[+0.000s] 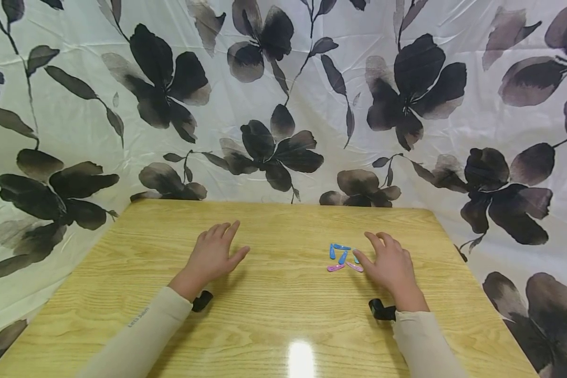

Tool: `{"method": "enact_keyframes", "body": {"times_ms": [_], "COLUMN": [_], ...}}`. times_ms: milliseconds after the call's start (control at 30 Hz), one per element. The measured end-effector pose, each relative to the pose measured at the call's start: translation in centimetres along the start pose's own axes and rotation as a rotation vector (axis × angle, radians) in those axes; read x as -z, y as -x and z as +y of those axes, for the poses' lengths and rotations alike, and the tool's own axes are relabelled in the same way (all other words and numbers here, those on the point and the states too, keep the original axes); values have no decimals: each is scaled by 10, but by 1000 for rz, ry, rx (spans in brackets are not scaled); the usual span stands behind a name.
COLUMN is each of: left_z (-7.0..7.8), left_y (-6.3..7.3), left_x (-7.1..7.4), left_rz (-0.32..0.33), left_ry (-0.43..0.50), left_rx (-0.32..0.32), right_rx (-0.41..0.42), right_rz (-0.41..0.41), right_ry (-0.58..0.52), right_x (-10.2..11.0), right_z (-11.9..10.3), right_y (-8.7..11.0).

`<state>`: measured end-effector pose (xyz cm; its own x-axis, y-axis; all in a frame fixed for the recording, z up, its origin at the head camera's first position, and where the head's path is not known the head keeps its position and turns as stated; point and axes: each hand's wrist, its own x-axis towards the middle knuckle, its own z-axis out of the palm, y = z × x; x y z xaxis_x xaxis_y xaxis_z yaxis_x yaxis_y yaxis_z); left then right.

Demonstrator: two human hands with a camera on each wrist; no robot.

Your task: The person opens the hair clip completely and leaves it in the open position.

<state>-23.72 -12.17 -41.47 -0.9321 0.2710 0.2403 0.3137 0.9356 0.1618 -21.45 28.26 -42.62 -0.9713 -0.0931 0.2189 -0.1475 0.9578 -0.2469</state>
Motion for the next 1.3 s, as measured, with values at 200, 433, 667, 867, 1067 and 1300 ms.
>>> {"method": "enact_keyframes", "body": {"times_ms": [200,433,667,867,1067,1300], "left_z": [9,20,30,39,49,63], "left_y": [-2,-3,-1,-3,-8,-12], "left_x": [-3,-8,-13,-19,-26,-28], "left_rz": [-12,-8,-1,-7,-23,-52], "left_ry": [12,30,65,74,90,97], "left_rx": [-14,-34,-44,-45,-48,-73], "right_rx": [-18,-14,-16,-15,-21,-10], "right_rz": [1,56,72,72,57,51], "right_ry": [-32,-61,-90,-96,-113,-111], "right_x": [-2,-5,-9,-11,-11,-13], "right_z": [-2,-4,-7,-10,-16,-18], "right_y": [1,1,0,-1,-3,-5]}}
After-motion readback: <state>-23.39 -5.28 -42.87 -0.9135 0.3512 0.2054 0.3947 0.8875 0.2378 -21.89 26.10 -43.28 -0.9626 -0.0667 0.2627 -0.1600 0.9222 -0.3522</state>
